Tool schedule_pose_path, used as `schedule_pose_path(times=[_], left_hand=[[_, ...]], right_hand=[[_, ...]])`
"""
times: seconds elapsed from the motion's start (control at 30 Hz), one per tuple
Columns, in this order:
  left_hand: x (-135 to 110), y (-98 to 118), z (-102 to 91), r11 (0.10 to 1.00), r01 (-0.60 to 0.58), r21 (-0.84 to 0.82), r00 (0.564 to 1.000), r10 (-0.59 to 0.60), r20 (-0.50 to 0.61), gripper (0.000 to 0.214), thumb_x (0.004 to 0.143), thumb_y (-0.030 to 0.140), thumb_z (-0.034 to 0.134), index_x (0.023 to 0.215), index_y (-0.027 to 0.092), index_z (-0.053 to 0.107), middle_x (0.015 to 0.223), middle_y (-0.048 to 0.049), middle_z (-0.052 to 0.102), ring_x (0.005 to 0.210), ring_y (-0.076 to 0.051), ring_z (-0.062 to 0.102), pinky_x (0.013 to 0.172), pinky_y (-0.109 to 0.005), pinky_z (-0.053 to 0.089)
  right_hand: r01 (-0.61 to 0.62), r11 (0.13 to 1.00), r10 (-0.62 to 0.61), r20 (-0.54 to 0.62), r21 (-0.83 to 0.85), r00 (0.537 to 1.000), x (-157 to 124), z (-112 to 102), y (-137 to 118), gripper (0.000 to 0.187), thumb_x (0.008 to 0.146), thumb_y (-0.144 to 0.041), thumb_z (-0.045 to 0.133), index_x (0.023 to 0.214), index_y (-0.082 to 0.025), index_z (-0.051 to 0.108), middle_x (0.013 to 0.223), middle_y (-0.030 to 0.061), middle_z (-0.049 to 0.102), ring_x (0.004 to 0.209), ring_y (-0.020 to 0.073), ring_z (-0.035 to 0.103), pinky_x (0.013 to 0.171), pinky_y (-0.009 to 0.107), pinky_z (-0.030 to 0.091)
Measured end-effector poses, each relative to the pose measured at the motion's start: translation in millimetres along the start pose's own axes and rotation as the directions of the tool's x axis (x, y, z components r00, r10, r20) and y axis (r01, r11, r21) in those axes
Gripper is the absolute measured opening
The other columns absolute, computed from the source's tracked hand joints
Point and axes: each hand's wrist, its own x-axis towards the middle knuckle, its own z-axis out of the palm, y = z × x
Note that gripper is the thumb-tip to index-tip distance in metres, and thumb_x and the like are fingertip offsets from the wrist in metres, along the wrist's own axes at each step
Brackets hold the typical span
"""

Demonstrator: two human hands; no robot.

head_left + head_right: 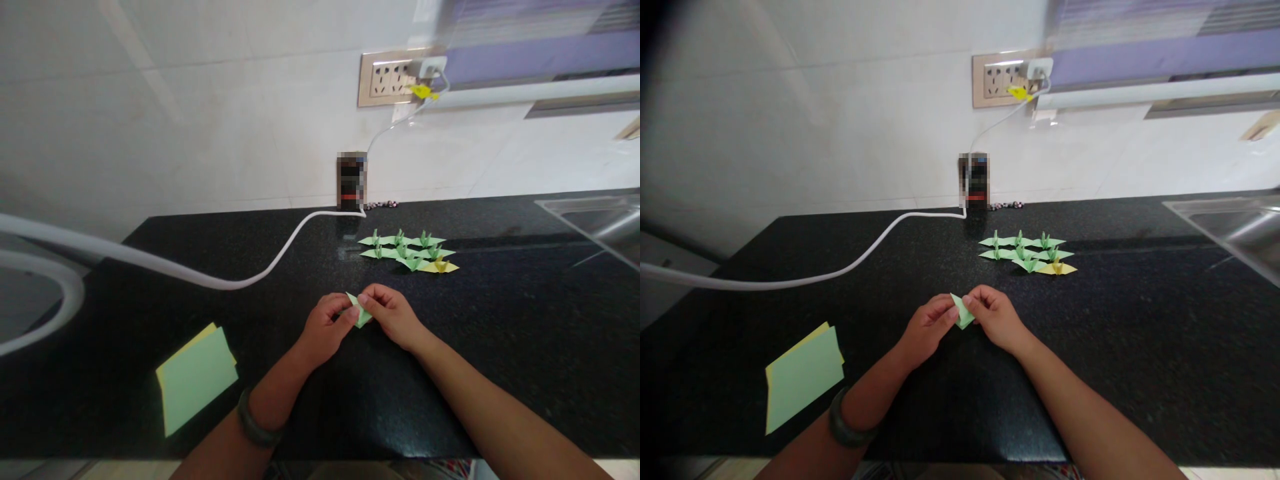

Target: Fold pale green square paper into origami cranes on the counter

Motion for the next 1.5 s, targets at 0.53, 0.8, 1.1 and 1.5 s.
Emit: schedule_pose_path(times=[0.53, 0.8, 1.1, 1.5], left_hand=[[-0.5, -7.9, 0.4, 0.984, 0.165, -0.066, 0.981, -0.17, -0.091, 0.025, 0.075, 0.035, 0.048, 0.075, 0.015, 0.063, 0.066, -0.0023, 0.06, 0.062, -0.013, 0.053, 0.059, -0.024, 0.04], [0.1, -8.4, 5.3, 0.896, 0.28, -0.346, 0.957, -0.287, 0.031, 0.026, 0.073, 0.037, 0.051, 0.078, 0.012, 0.059, 0.067, -0.0026, 0.059, 0.061, -0.011, 0.053, 0.059, -0.024, 0.043], [0.8, -9.1, 5.0, 0.854, 0.335, -0.399, 0.941, -0.327, 0.09, 0.022, 0.068, 0.033, 0.058, 0.073, 0.012, 0.06, 0.064, -0.0026, 0.06, 0.058, -0.011, 0.053, 0.057, -0.023, 0.043], [1.1, -9.9, 6.6, 0.851, 0.326, -0.411, 0.931, -0.364, -0.015, 0.021, 0.069, 0.032, 0.057, 0.071, 0.011, 0.061, 0.061, -0.002, 0.059, 0.054, -0.009, 0.052, 0.055, -0.022, 0.043]], right_hand=[[0.065, 0.992, -0.064, 0.017, -0.106, 0.998, -1.5, 2.5, 0.5, 0.023, 0.071, -0.038, 0.058, 0.067, -0.017, 0.049, 0.056, -0.0043, 0.041, 0.049, 0.0069, 0.037, 0.045, 0.019, 0.032], [0.131, 0.953, -0.146, -0.034, -0.273, 0.989, -3.5, 2.9, -1.7, 0.021, 0.076, -0.033, 0.051, 0.065, -0.016, 0.05, 0.057, -0.0025, 0.044, 0.052, 0.0089, 0.04, 0.049, 0.021, 0.035], [0.141, 0.966, -0.15, -0.027, -0.215, 0.988, -3.4, 4.7, 0.7, 0.015, 0.078, -0.031, 0.05, 0.076, -0.016, 0.053, 0.058, -0.0028, 0.047, 0.051, 0.0081, 0.043, 0.049, 0.02, 0.038], [0.14, 0.983, -0.13, 0.09, -0.117, 0.987, -4.2, 2.8, -0.9, 0.011, 0.076, -0.022, 0.051, 0.085, -0.016, 0.053, 0.061, -0.0033, 0.046, 0.052, 0.007, 0.042, 0.049, 0.019, 0.036]])
